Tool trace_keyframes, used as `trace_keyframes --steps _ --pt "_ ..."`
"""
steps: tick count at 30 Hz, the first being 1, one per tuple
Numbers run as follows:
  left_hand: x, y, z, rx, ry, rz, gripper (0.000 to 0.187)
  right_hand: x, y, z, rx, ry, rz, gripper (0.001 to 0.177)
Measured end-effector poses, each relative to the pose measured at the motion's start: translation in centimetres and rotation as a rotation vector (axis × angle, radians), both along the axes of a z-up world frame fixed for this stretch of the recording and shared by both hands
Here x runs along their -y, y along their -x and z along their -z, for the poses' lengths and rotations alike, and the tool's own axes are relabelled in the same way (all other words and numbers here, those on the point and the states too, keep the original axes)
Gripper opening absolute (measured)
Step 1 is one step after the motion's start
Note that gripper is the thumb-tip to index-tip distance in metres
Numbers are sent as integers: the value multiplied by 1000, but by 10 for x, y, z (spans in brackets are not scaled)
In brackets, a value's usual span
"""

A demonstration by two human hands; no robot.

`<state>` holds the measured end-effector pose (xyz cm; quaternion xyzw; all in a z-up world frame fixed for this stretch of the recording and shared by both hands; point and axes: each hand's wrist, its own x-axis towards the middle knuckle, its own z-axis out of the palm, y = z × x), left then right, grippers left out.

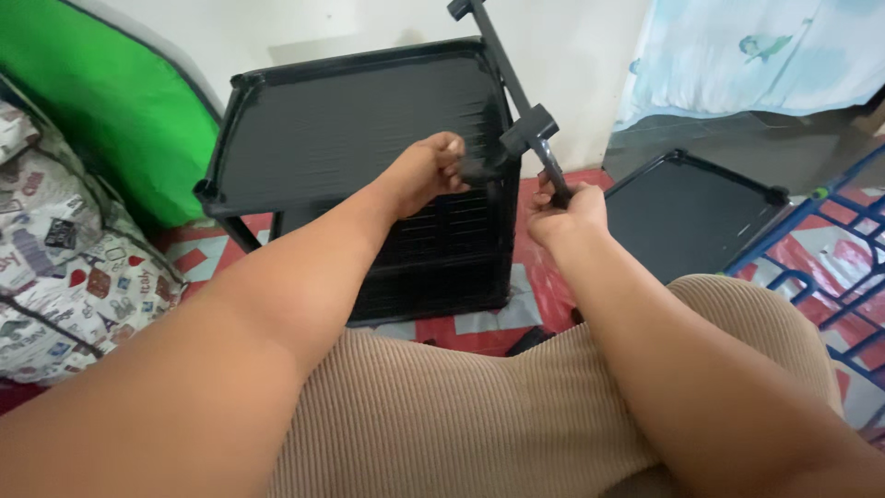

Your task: The person assembles a black plastic three-tier storage rack by inserting vertical support poles into the trays and then placing the top tray on the frame. The person handles the trays and poles by hand, aligning and seating each component.

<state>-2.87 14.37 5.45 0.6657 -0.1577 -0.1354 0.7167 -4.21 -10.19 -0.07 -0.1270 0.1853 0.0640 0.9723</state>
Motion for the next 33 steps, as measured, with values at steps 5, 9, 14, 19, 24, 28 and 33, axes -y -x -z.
trace_keyframes --steps 5,9,14,19,24,28,33 --pt "-18 4 -5 -16 -129 -314 43 -9 -2 0 -17 -32 -15 28" --pt "7 0 -14 277 -94 -299 34 -7 -2 -1 11 -83 -52 31" --pt "65 -4 -20 287 119 -314 44 14 6 -4 -110 -201 -30 25" --pt "106 -12 -13 222 347 -292 47 31 13 1 -102 -202 -48 20" --pt "125 -37 -5 328 410 -381 36 44 17 3 -195 -279 -44 17" --pt "131 -54 -1 316 376 -320 31 50 21 -3 -231 -233 37 15" --pt "141 -67 -2 147 495 -197 31 57 24 -13 -237 -296 22 15"
